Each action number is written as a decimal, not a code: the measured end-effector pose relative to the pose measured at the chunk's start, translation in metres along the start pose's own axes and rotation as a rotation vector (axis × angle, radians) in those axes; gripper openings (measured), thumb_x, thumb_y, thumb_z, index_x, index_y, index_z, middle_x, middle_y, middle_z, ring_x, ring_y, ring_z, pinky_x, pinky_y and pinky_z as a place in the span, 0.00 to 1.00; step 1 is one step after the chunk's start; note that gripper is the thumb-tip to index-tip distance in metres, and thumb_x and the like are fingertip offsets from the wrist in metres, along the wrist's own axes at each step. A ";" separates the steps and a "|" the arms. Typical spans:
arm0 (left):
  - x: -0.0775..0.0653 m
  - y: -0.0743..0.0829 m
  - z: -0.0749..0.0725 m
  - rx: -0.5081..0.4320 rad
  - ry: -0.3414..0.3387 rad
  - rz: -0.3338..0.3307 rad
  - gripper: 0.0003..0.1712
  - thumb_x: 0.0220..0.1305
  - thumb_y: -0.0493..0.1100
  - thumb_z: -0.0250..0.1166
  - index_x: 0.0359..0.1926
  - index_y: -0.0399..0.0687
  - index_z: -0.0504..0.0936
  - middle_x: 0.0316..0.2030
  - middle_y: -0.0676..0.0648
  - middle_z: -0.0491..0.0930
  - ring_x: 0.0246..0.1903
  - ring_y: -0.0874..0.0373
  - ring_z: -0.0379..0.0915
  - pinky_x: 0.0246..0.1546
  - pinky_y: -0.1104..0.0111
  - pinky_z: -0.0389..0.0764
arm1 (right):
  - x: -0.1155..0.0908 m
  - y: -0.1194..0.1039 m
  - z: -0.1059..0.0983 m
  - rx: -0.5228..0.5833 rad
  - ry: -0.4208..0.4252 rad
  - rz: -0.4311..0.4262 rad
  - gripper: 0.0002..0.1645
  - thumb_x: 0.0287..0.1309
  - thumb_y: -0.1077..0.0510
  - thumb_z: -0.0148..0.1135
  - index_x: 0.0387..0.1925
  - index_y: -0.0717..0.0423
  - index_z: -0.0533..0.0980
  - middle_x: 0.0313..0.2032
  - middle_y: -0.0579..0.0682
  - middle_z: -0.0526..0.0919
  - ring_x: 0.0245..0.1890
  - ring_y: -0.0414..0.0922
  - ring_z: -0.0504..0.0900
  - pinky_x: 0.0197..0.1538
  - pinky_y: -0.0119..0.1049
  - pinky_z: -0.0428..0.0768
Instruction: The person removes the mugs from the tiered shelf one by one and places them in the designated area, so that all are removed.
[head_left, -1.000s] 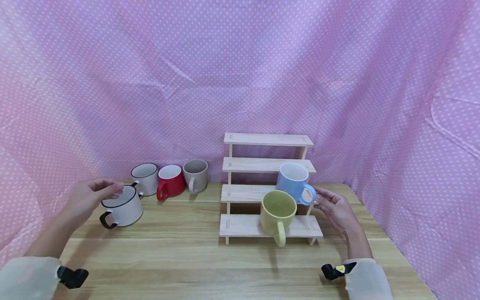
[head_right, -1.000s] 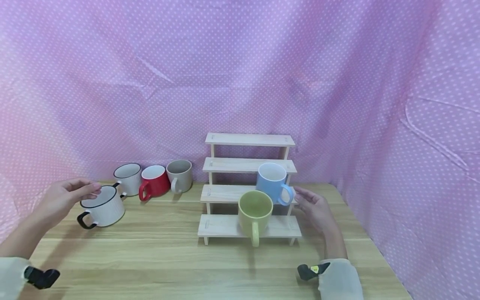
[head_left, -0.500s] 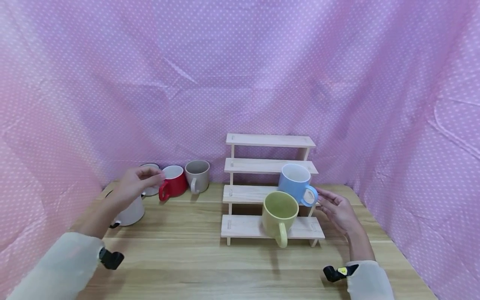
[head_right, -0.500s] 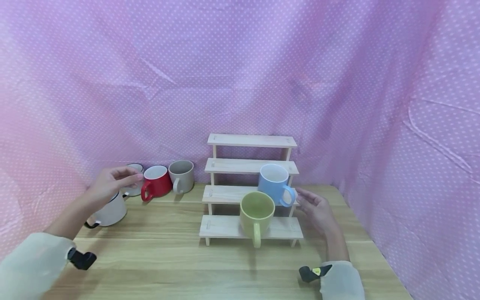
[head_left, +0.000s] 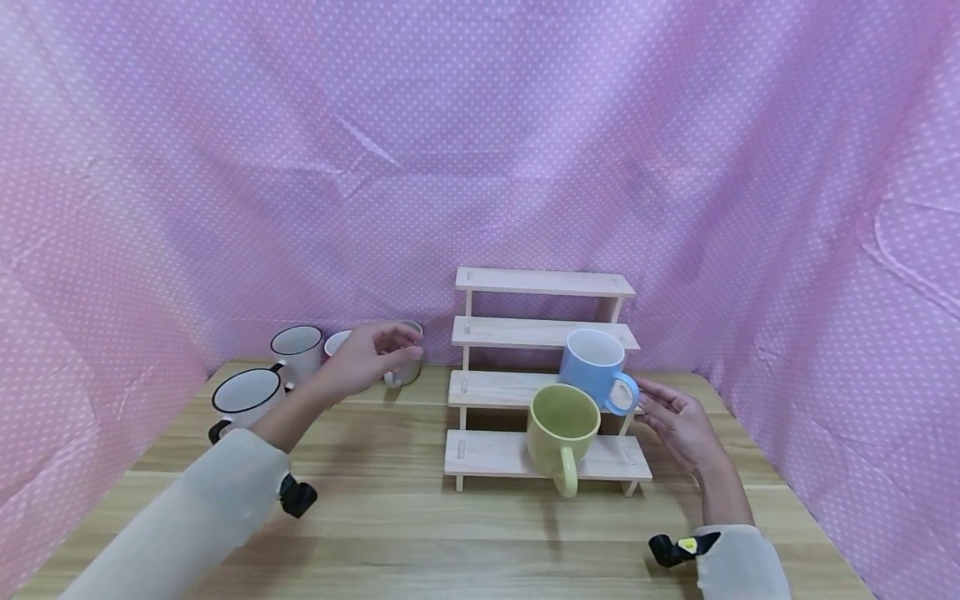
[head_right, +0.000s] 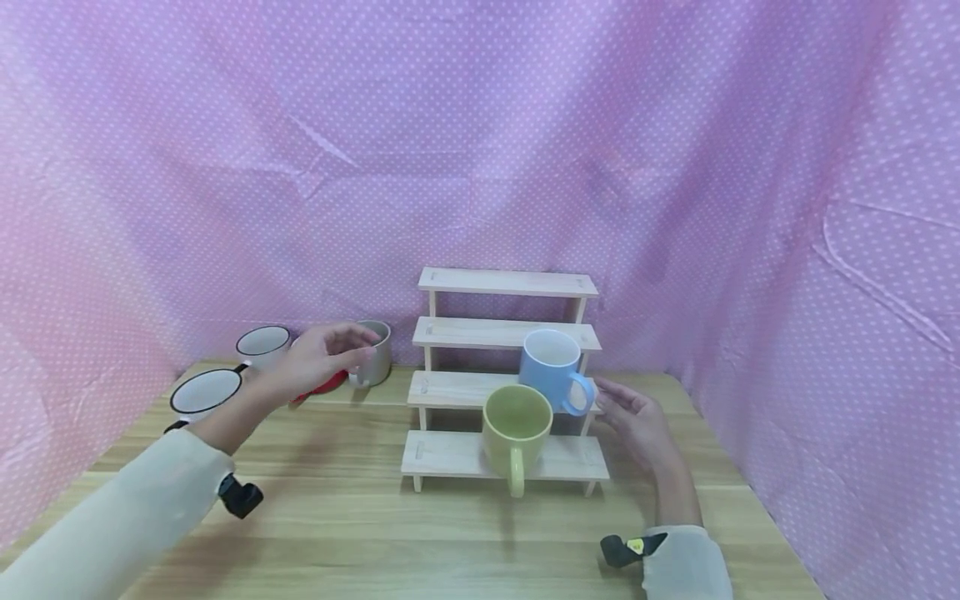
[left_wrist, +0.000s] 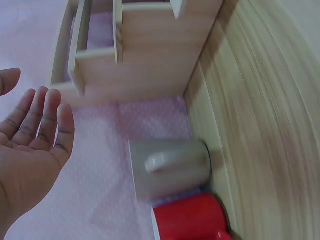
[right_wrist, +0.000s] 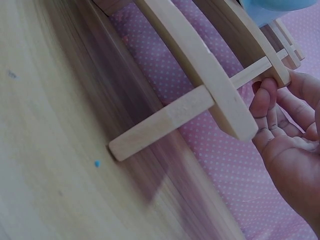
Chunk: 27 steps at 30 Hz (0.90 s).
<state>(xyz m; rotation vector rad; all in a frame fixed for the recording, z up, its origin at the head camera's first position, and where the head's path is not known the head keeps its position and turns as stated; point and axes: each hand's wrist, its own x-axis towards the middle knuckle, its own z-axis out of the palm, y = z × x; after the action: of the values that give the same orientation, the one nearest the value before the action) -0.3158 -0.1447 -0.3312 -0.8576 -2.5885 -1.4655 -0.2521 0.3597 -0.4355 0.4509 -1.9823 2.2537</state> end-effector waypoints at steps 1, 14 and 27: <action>0.003 0.001 0.005 0.009 -0.003 0.020 0.18 0.70 0.49 0.68 0.54 0.45 0.83 0.44 0.46 0.85 0.43 0.53 0.80 0.44 0.61 0.81 | 0.000 0.000 0.000 0.002 -0.005 -0.005 0.18 0.74 0.67 0.55 0.58 0.49 0.81 0.54 0.42 0.85 0.51 0.37 0.84 0.52 0.35 0.85; 0.032 0.029 0.064 0.066 -0.146 0.165 0.14 0.70 0.49 0.68 0.51 0.49 0.85 0.39 0.54 0.84 0.39 0.58 0.79 0.40 0.63 0.82 | -0.004 -0.003 0.005 -0.005 0.016 0.000 0.19 0.74 0.68 0.54 0.57 0.49 0.81 0.53 0.42 0.86 0.49 0.37 0.84 0.51 0.34 0.85; 0.043 0.078 0.110 0.029 -0.238 0.255 0.10 0.71 0.46 0.68 0.48 0.48 0.85 0.36 0.56 0.84 0.36 0.62 0.80 0.41 0.69 0.82 | -0.003 -0.001 0.004 0.021 -0.004 -0.021 0.19 0.74 0.69 0.54 0.57 0.50 0.81 0.54 0.44 0.86 0.49 0.38 0.84 0.51 0.34 0.85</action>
<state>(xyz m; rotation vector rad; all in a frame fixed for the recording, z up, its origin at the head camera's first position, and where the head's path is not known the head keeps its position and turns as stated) -0.2898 -0.0058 -0.3178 -1.3757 -2.5260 -1.3239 -0.2487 0.3564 -0.4351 0.4760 -1.9478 2.2651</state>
